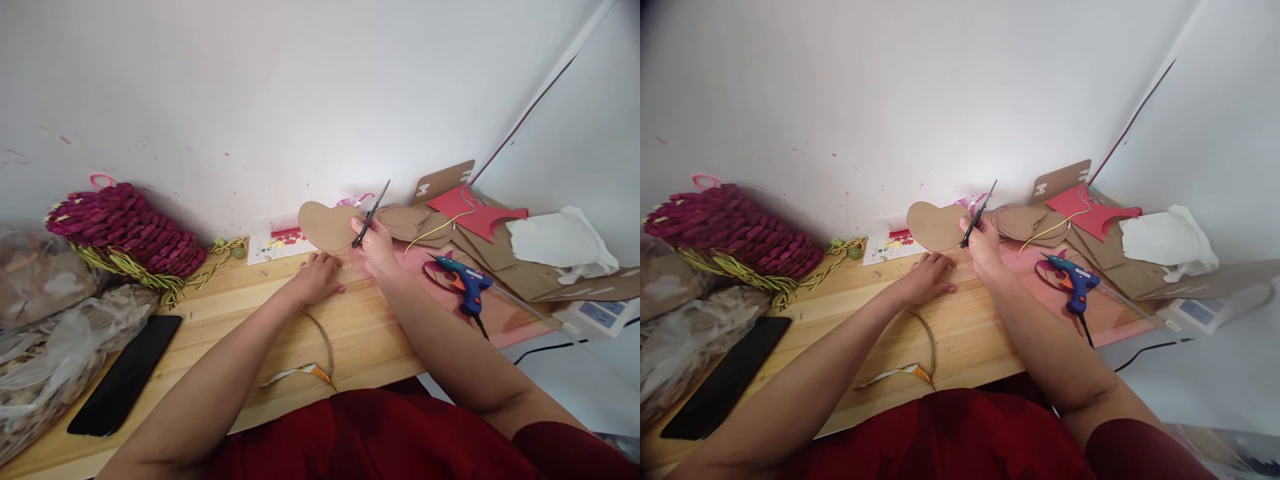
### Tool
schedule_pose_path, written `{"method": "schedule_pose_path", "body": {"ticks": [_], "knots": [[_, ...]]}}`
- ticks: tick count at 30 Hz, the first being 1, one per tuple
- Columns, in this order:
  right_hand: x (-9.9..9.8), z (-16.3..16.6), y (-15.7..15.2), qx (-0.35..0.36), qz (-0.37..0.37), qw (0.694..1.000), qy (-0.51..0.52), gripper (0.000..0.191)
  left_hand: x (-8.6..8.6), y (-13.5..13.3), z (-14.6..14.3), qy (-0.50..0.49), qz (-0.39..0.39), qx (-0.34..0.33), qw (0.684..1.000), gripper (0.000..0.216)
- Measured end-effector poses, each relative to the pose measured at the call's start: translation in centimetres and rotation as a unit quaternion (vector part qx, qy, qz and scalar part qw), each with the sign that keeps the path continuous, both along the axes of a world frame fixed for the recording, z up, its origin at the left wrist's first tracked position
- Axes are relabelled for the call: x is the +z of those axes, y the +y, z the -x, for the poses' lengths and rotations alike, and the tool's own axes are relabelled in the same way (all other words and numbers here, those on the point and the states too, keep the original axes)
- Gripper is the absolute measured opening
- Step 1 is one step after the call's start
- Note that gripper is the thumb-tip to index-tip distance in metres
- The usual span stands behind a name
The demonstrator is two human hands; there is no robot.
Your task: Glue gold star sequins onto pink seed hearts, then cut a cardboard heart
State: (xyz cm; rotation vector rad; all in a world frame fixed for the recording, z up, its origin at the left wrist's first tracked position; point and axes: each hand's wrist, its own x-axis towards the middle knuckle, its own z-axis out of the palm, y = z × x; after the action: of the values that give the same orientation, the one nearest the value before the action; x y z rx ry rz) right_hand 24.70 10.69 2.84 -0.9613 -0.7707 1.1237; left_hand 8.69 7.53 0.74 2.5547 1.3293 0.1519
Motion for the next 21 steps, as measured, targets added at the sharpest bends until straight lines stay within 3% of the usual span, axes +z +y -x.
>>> {"method": "schedule_pose_path", "body": {"ticks": [6,15,21], "knots": [[-0.3,-0.4,0.6,-0.014,-0.004,1.000,0.005,0.035,0.5,0.0,-0.1,0.016,-0.011,-0.030,0.999,0.045],[-0.3,-0.8,0.8,-0.030,-0.005,1.000,0.004,0.039,0.7,-2.6,-4.2,0.092,-0.107,-0.104,0.985,0.039],[0.0,-0.8,0.8,-0.030,-0.009,0.999,0.009,0.036,1.0,-2.4,-2.9,0.113,-0.135,-0.113,0.978,0.031]]}}
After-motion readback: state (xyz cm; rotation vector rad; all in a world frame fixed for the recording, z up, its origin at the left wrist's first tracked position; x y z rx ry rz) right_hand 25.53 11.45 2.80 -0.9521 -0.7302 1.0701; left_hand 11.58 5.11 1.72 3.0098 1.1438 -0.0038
